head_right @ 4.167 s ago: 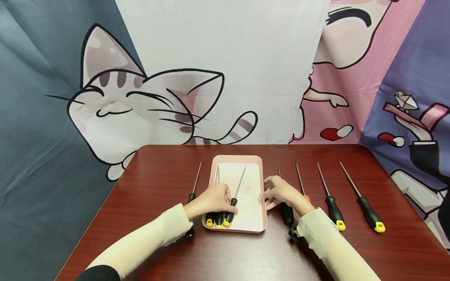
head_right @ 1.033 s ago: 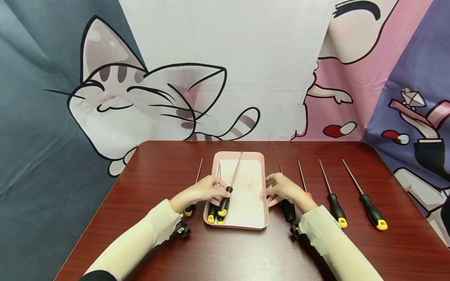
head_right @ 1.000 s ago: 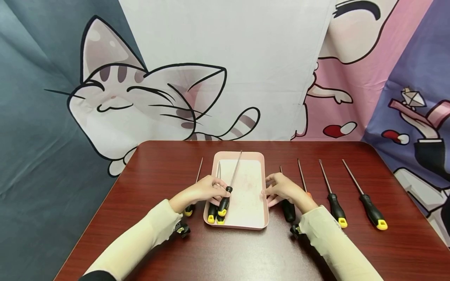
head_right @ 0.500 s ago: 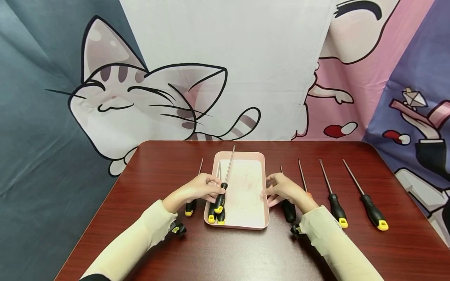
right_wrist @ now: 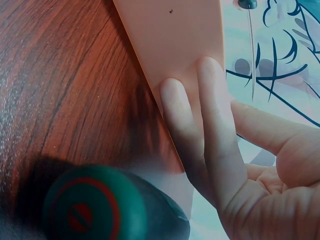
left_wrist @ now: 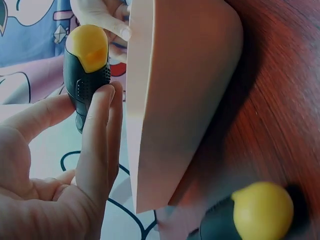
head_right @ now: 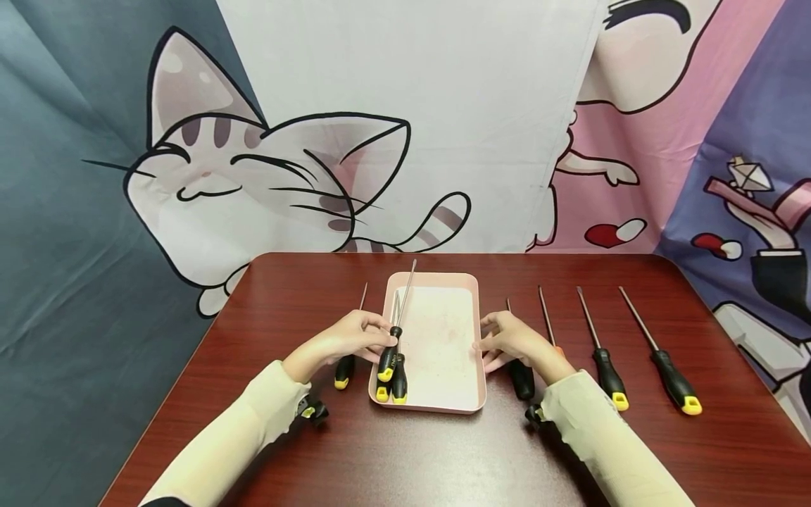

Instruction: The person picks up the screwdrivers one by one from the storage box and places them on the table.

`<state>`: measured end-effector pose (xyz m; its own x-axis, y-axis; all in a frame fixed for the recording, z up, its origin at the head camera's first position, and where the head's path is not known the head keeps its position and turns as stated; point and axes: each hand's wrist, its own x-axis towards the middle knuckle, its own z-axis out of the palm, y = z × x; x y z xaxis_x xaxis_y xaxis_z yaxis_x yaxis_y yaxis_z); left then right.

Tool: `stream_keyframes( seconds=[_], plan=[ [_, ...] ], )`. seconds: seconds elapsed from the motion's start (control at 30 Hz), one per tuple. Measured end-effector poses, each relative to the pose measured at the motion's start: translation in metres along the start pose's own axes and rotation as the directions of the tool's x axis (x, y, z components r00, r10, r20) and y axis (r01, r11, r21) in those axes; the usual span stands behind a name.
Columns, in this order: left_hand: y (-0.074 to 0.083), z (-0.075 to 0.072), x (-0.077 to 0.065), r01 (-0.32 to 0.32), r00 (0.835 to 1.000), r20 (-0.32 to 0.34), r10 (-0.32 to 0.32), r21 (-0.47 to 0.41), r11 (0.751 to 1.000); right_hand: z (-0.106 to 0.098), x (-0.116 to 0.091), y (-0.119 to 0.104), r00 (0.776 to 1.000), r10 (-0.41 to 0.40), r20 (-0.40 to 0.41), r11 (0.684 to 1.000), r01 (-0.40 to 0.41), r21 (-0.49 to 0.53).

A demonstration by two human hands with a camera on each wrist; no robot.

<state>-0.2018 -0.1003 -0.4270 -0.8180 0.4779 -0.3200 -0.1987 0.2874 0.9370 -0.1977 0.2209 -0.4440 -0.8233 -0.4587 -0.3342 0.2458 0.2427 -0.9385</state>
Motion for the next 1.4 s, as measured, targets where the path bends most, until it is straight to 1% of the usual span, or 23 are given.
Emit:
stream_keyframes(
  seconds=[0.2,0.4,0.6,0.77,0.93,1.17,1.4],
  plan=[
    [0.001,-0.008,-0.004,-0.024,1.0,0.017,0.024,0.001,1.0,0.001,-0.001,-0.001,1.0,-0.005,-0.006,1.0,0.004,-0.014],
    [-0.001,-0.015,-0.008,-0.029,0.999,0.02,0.029,-0.014,0.999,0.001,-0.001,-0.002,1.0,0.005,-0.015,1.0,-0.005,-0.013],
    [0.0,-0.024,-0.014,-0.034,0.999,0.01,0.034,-0.025,0.999,0.001,0.0,-0.002,1.0,0.004,-0.01,1.0,-0.004,-0.006],
    [0.0,-0.032,-0.021,-0.031,0.999,-0.015,0.03,-0.034,0.999,0.002,0.0,-0.002,1.0,0.003,-0.011,1.0,-0.003,-0.002],
    [-0.005,-0.038,-0.025,-0.024,0.999,-0.04,0.023,-0.027,0.999,0.002,0.0,-0.001,1.0,0.003,-0.006,1.0,-0.003,0.001],
    [-0.013,-0.05,-0.032,-0.031,0.998,-0.049,0.029,-0.035,0.999,0.001,0.001,0.0,1.0,-0.004,0.009,1.0,0.004,0.005],
    [-0.016,-0.06,-0.037,-0.038,0.998,-0.049,0.036,-0.039,0.999,0.0,0.0,0.0,1.0,-0.002,0.008,1.0,0.002,0.0]
  ],
)
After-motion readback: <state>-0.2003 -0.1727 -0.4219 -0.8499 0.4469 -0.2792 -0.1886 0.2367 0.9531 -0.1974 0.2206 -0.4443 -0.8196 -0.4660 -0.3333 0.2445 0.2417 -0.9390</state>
